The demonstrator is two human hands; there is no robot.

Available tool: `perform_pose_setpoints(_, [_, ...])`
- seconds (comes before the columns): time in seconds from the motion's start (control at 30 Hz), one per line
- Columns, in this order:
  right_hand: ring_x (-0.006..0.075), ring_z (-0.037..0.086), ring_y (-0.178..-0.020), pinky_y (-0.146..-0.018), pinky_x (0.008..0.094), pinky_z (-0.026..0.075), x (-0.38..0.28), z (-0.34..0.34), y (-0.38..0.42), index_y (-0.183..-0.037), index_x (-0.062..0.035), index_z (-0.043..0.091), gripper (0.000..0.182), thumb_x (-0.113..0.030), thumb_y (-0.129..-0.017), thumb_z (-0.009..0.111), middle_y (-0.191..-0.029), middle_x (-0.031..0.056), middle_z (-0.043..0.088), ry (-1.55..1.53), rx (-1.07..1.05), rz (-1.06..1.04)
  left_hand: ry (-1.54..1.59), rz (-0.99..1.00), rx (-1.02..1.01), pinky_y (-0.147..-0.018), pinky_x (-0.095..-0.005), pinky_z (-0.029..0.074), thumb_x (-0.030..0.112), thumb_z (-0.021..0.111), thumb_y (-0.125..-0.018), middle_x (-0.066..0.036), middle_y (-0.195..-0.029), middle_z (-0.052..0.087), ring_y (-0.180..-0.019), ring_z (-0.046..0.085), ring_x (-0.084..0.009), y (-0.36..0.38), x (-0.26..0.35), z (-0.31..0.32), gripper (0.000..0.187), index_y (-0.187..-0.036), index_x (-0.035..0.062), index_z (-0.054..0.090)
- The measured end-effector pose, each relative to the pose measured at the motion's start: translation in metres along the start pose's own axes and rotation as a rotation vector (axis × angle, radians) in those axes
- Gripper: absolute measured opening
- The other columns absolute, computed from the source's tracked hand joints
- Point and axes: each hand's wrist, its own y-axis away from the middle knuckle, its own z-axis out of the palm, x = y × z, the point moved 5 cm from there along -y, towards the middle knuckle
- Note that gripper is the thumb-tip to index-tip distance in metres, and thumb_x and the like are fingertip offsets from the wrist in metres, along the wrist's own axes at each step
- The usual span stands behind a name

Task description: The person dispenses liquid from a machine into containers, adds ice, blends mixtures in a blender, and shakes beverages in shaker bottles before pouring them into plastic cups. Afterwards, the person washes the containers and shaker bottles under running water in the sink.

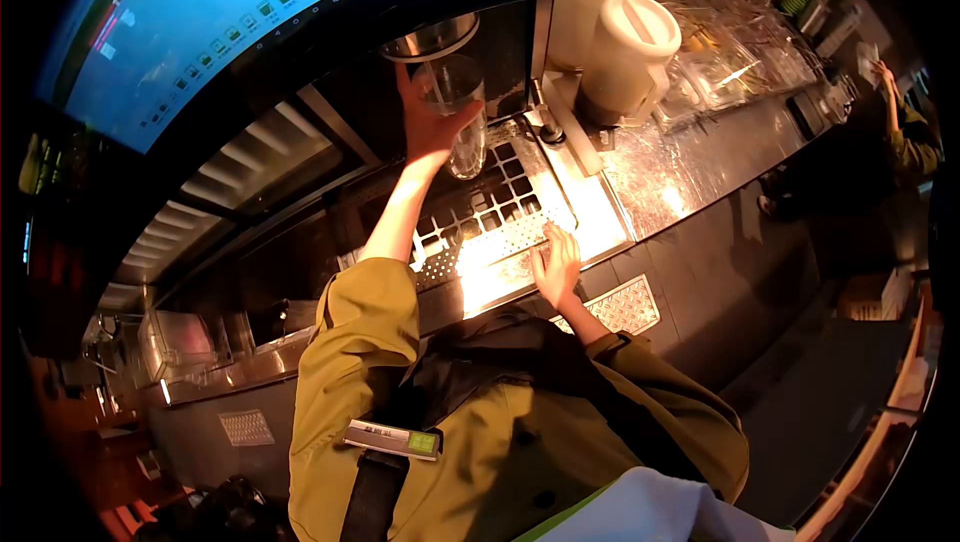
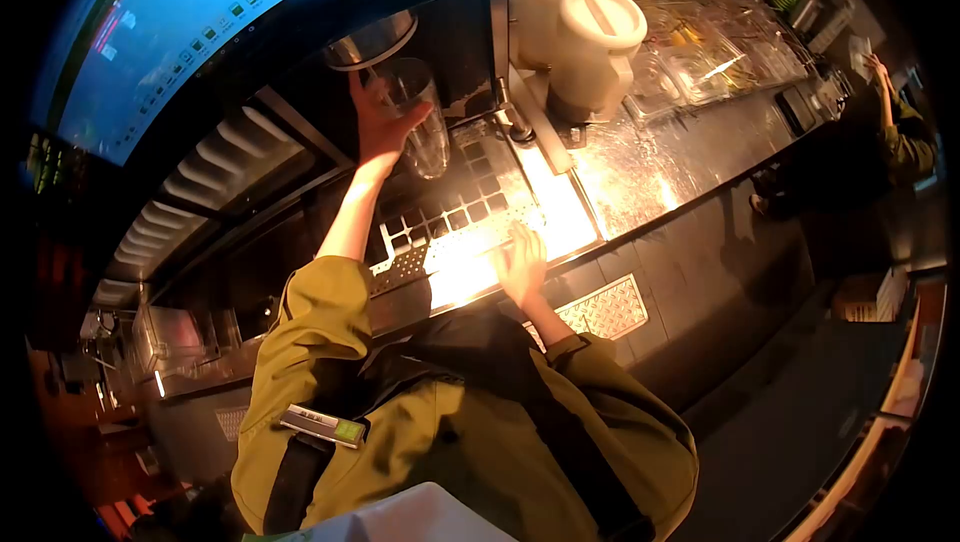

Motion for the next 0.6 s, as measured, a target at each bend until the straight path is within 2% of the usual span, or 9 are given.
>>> perform_pose_setpoints(0.07, [0.0346, 0.05, -0.103, -0.091, 0.0436, 0.036, 0.003, 0.001, 0.002, -0.105, 0.0015, 0.049, 0.035, -0.013, -0.075, 0.06, -0.113, 0.0178, 0.055, 0.015, 0.013, -0.011, -0.018, 0.012, 0.034, -0.1, -0.0386, 0.031, 0.012, 0.081, -0.06, -0.022, -0.129, 0.038, -0.119, 0.04, -0.0288, 0.008, -0.02, 0.002, 0.117, -0.14, 0.0059, -0.005])
perform_pose_setpoints(0.27, [0.0338, 0.05, -0.104, -0.092, 0.0431, 0.036, 0.004, 0.003, 0.002, -0.104, 0.0014, 0.049, 0.036, -0.013, -0.074, 0.061, -0.112, 0.0165, 0.055, 0.009, 0.002, 0.019, -0.043, -0.01, 0.099, -0.103, -0.038, 0.027, 0.014, 0.081, -0.06, -0.025, -0.133, 0.033, -0.123, 0.036, -0.0313, 0.027, -0.045, 0.005, 0.119, -0.14, 0.0076, -0.007])
perform_pose_setpoints(0.6, [0.0321, 0.05, -0.104, -0.093, 0.043, 0.034, 0.006, 0.007, 0.005, -0.105, 0.0007, 0.05, 0.036, -0.013, -0.074, 0.06, -0.113, 0.0141, 0.056, 0.022, -0.026, 0.036, -0.152, -0.062, 0.197, -0.103, -0.0388, 0.026, 0.019, 0.082, -0.059, -0.025, -0.134, 0.031, -0.125, 0.032, -0.0332, 0.03, -0.054, 0.008, 0.118, -0.141, 0.0071, -0.002])
